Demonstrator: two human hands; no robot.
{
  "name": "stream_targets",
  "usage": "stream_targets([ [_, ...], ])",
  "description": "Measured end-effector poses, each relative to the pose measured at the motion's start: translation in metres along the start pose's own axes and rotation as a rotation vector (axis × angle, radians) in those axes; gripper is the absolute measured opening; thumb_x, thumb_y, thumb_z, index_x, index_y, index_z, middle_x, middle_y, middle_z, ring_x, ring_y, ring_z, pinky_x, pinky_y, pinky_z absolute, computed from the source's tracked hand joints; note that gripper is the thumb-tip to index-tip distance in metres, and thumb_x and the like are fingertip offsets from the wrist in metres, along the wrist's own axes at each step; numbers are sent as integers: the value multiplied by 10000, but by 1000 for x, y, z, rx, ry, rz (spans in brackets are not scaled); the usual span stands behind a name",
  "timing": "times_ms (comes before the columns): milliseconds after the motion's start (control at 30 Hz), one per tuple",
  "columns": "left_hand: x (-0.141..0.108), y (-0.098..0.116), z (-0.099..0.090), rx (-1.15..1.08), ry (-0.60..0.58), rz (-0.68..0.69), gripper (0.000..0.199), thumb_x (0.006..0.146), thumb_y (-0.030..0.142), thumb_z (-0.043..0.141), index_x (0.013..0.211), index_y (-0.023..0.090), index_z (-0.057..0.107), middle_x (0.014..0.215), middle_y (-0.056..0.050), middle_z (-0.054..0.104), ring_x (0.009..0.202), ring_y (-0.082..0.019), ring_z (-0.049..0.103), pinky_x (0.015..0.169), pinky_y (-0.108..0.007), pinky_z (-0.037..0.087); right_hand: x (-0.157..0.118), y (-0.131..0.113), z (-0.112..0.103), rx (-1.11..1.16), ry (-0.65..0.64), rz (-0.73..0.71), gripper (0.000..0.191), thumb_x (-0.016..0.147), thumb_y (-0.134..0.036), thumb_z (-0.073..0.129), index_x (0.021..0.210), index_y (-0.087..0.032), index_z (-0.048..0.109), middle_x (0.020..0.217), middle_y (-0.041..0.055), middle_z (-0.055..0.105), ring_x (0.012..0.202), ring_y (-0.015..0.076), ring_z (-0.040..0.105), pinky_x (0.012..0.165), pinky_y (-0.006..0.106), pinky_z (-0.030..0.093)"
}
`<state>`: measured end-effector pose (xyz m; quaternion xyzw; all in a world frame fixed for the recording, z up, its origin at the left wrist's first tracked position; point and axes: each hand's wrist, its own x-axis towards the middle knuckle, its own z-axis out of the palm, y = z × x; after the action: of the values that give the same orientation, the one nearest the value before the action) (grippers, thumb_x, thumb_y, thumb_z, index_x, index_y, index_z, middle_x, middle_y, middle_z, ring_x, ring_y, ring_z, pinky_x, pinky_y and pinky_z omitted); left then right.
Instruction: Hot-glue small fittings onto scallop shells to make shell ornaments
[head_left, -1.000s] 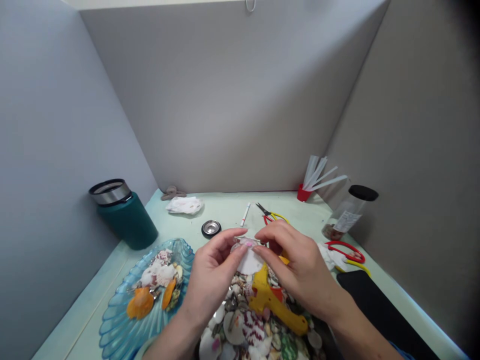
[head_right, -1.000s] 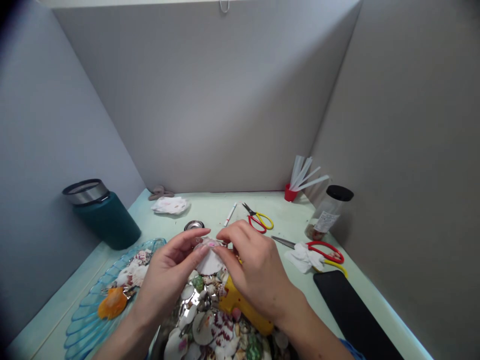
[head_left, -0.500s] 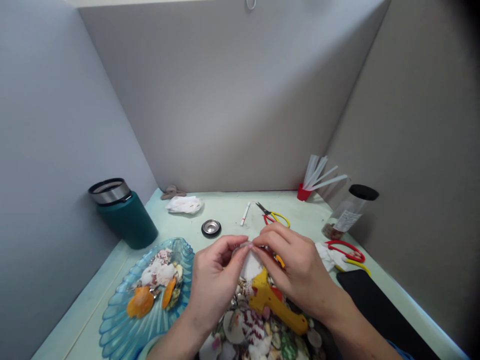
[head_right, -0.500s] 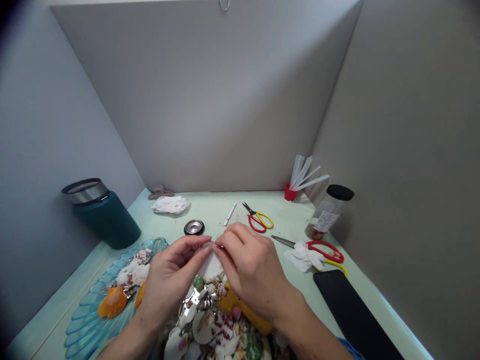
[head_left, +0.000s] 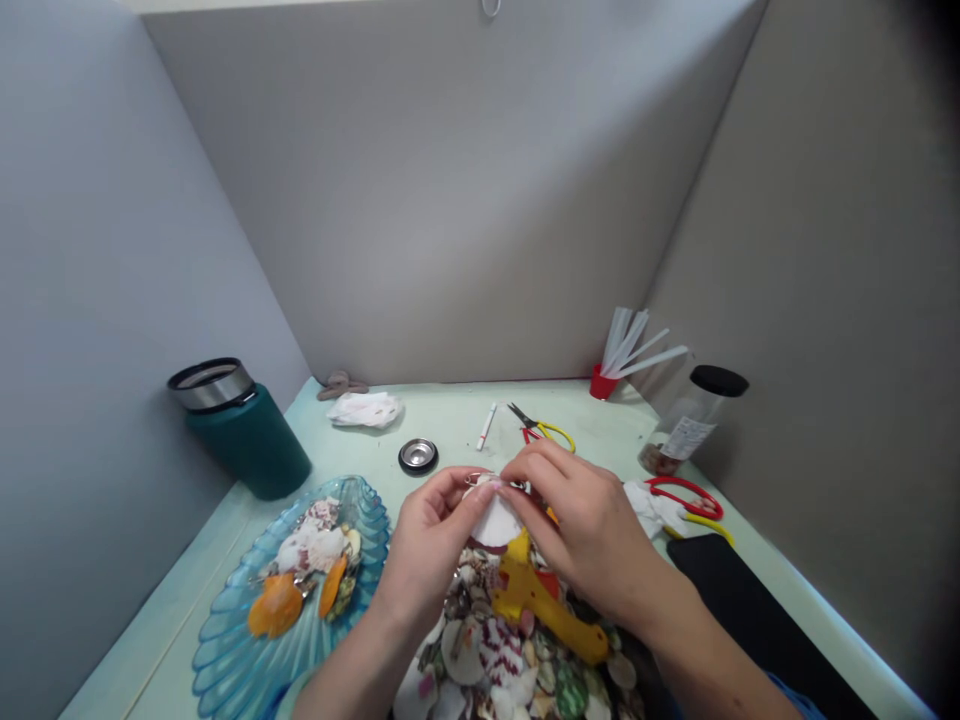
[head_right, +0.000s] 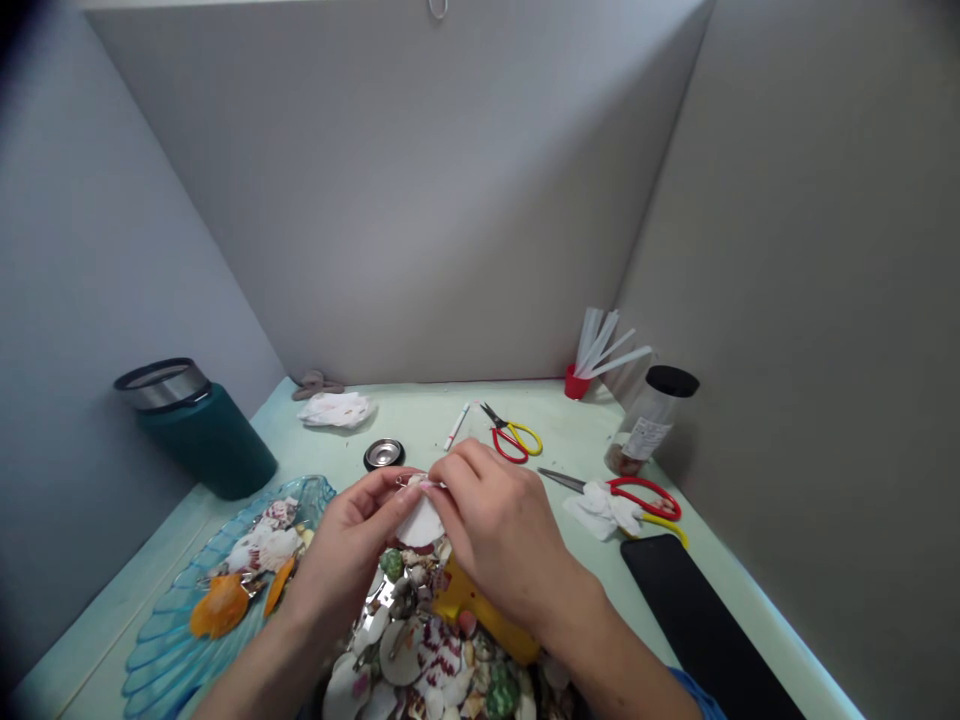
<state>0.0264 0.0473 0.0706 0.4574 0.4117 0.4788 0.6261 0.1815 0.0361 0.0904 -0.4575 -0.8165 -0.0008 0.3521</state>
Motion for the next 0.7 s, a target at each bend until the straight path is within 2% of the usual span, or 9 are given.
stream_targets([
  [100, 1, -5, 1, 6, -17, -54, 284, 744, 390, 665, 897, 161, 594, 705, 0, 631, 618, -138, 584, 513, -252, 522, 0, 2, -2, -60, -65, 24, 119, 902, -197, 485, 848, -163, 586, 818, 55, 588, 747, 166, 542, 661, 273, 408],
  [200, 0, -14, 0, 33, -4, -105, 322, 722, 425, 678, 886, 166, 576, 657, 14, 613, 579, -133, 568, 487, -236, 496, 0, 2, -2, -119, -158, 32, 104, 887, -208, 522, 812, -167, 581, 801, 45, 595, 741, 168, 552, 636, 271, 390],
  [433, -16, -41, -13, 21, 58, -148, 338, 659, 412, 741, 752, 144, 557, 510, 52, 559, 441, -67, 479, 459, -167, 347, -2, -5, 5, -170, -436, 10, 93, 843, -243, 600, 777, -180, 581, 759, 15, 634, 672, 159, 585, 569, 260, 330],
  [533, -24, -50, -21, 3, 93, -148, 338, 655, 411, 745, 745, 142, 562, 508, 50, 563, 438, -67, 476, 458, -167, 330, -2, -7, 12, -173, -470, -12, 121, 823, -267, 630, 757, -180, 577, 726, 7, 640, 636, 154, 583, 543, 256, 301],
  [700, -30, -56, -33, -2, 73, -147, 320, 688, 392, 726, 857, 142, 619, 637, 3, 647, 567, -121, 578, 546, -203, 422, -6, -7, 27, -165, -475, -11, 138, 824, -273, 633, 739, -183, 570, 719, 3, 639, 629, 150, 582, 547, 252, 303],
])
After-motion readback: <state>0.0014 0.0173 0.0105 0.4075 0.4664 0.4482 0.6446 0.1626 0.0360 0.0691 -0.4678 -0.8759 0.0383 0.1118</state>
